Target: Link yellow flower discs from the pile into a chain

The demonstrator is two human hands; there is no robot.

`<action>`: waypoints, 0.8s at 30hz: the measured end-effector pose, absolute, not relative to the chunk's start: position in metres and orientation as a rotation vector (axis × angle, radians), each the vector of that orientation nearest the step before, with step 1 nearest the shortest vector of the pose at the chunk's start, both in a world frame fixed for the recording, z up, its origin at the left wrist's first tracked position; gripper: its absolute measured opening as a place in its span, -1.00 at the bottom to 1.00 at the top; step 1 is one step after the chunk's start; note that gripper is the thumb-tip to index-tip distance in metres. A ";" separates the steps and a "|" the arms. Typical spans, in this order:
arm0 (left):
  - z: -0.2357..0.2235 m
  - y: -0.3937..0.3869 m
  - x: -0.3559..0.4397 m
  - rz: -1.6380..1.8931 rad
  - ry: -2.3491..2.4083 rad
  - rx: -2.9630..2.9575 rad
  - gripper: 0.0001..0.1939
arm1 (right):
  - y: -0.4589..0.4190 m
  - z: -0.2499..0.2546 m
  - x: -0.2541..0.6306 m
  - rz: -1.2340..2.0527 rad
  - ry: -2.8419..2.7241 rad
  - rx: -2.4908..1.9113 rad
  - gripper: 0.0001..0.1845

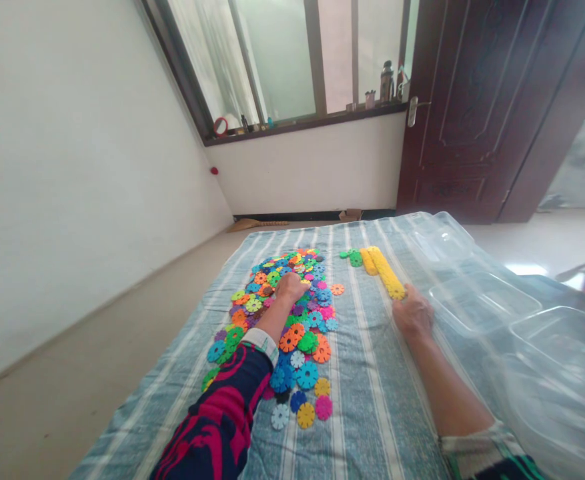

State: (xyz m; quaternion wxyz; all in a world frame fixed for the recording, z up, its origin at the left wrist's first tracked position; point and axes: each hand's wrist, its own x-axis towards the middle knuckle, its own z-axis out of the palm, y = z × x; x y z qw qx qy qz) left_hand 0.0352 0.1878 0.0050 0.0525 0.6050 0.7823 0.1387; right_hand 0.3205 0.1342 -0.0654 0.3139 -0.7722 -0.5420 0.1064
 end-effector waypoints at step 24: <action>-0.020 0.176 0.177 0.943 1.623 1.999 -0.83 | 0.138 -0.061 0.319 0.300 -1.332 -1.944 -0.45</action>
